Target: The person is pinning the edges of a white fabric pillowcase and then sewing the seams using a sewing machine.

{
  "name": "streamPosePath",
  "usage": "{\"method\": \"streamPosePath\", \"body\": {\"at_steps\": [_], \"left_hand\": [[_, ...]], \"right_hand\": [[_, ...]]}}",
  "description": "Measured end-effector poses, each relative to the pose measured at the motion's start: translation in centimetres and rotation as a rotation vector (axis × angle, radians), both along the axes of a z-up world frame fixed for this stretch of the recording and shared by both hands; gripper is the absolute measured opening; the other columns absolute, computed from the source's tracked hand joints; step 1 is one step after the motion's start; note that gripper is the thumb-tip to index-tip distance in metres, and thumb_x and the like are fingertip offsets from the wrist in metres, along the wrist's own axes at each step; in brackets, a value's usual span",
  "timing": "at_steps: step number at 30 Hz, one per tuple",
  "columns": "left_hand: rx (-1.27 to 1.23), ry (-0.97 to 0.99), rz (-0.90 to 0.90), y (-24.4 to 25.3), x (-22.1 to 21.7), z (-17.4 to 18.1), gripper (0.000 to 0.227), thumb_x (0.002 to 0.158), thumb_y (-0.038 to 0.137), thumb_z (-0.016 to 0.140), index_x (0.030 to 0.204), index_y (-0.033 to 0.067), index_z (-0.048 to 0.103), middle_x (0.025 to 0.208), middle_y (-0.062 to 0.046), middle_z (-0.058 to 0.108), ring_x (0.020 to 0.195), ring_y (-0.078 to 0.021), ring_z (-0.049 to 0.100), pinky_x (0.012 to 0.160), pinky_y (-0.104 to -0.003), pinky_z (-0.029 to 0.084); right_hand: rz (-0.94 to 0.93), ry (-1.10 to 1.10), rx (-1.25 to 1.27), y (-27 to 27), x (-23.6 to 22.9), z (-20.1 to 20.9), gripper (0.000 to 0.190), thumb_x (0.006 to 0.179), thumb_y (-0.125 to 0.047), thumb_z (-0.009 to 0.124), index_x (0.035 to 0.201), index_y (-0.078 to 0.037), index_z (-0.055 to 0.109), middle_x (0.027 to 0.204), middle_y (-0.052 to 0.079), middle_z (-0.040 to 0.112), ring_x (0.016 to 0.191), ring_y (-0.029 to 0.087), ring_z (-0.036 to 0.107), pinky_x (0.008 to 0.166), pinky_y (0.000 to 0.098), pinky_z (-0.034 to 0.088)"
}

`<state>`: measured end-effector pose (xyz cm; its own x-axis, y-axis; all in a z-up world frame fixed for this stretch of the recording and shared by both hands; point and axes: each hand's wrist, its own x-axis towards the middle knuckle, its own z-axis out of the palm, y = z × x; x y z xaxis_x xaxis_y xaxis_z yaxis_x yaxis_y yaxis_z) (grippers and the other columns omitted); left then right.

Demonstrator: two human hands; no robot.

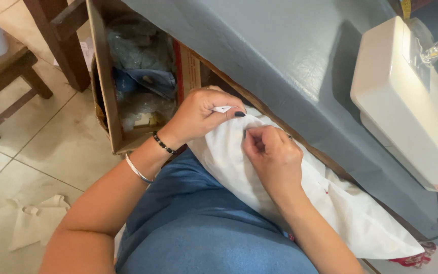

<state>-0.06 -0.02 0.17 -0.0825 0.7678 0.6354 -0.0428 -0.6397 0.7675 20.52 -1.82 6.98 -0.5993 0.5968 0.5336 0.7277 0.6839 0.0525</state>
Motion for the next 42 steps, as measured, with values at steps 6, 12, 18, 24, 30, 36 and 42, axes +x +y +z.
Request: {"method": "streamPosePath", "body": {"at_steps": [6, 12, 18, 24, 30, 36, 42], "left_hand": [[0.006, -0.038, 0.005, -0.1, 0.0, -0.3, 0.011, 0.098, 0.015, 0.074, 0.106, 0.0120, 0.080, 0.092, -0.009, 0.078, 0.088, -0.0262, 0.072, 0.086, -0.037, 0.054], [0.083, 0.053, 0.047, -0.8, 0.0, 0.1, 0.013, 0.097, 0.012, 0.075, 0.108, 0.0137, 0.081, 0.088, -0.009, 0.076, 0.083, -0.0285, 0.072, 0.082, -0.039, 0.055], [0.137, 0.167, 0.107, -1.6, -0.2, 0.3, 0.014, 0.096, 0.013, 0.076, 0.108, 0.0162, 0.082, 0.084, -0.007, 0.074, 0.080, -0.0288, 0.071, 0.079, -0.039, 0.057], [0.212, 0.280, 0.178, -2.5, 0.2, 0.2, 0.009, 0.096, 0.015, 0.076, 0.103, 0.0167, 0.082, 0.083, -0.006, 0.073, 0.079, -0.0293, 0.072, 0.079, -0.040, 0.059], [0.038, 0.088, -0.001, -2.2, -1.3, 0.5, 0.011, 0.095, 0.009, 0.076, 0.104, 0.0122, 0.081, 0.085, -0.010, 0.077, 0.081, -0.0283, 0.075, 0.078, -0.039, 0.059], [-0.185, -0.048, -0.257, 1.6, -1.1, -0.7, 0.011, 0.093, 0.014, 0.079, 0.102, 0.0090, 0.081, 0.077, -0.004, 0.075, 0.073, -0.0103, 0.065, 0.072, -0.030, 0.057], [-0.359, -0.311, -0.471, 3.1, 1.0, -3.3, 0.014, 0.089, 0.014, 0.082, 0.098, 0.0035, 0.080, 0.074, -0.002, 0.074, 0.069, -0.0061, 0.066, 0.067, -0.023, 0.057]], "right_hand": [[-0.065, -0.118, 0.160, -0.4, -0.4, 0.0, 0.012, 0.085, -0.014, 0.075, 0.080, -0.016, 0.064, 0.065, -0.002, 0.054, 0.058, 0.021, 0.064, 0.056, 0.0304, 0.053], [-0.102, -0.147, 0.180, 0.2, -0.9, -1.0, 0.015, 0.083, -0.015, 0.073, 0.077, -0.017, 0.060, 0.064, -0.003, 0.051, 0.054, 0.021, 0.062, 0.053, 0.0302, 0.052], [-0.075, -0.065, 0.124, 0.6, -0.5, -2.0, 0.014, 0.084, -0.014, 0.073, 0.078, -0.017, 0.061, 0.062, -0.005, 0.051, 0.054, 0.019, 0.062, 0.053, 0.0299, 0.053], [-0.049, -0.044, 0.116, 1.4, 0.5, -3.4, 0.016, 0.086, -0.024, 0.077, 0.083, -0.018, 0.062, 0.066, -0.005, 0.054, 0.060, 0.019, 0.065, 0.057, 0.0322, 0.054], [0.041, -0.076, 0.068, 0.4, 0.0, -1.3, 0.004, 0.095, -0.015, 0.071, 0.095, -0.015, 0.067, 0.080, -0.003, 0.064, 0.074, 0.019, 0.069, 0.065, 0.0307, 0.057], [0.150, 0.049, -0.047, 1.8, 0.9, -2.1, 0.003, 0.098, -0.011, 0.068, 0.099, -0.014, 0.068, 0.087, 0.000, 0.065, 0.080, 0.025, 0.070, 0.070, 0.0359, 0.057], [0.230, 0.210, -0.176, 2.5, 1.2, -3.2, 0.004, 0.099, -0.015, 0.070, 0.095, -0.013, 0.070, 0.085, 0.002, 0.069, 0.079, 0.027, 0.070, 0.070, 0.0370, 0.057]]}}
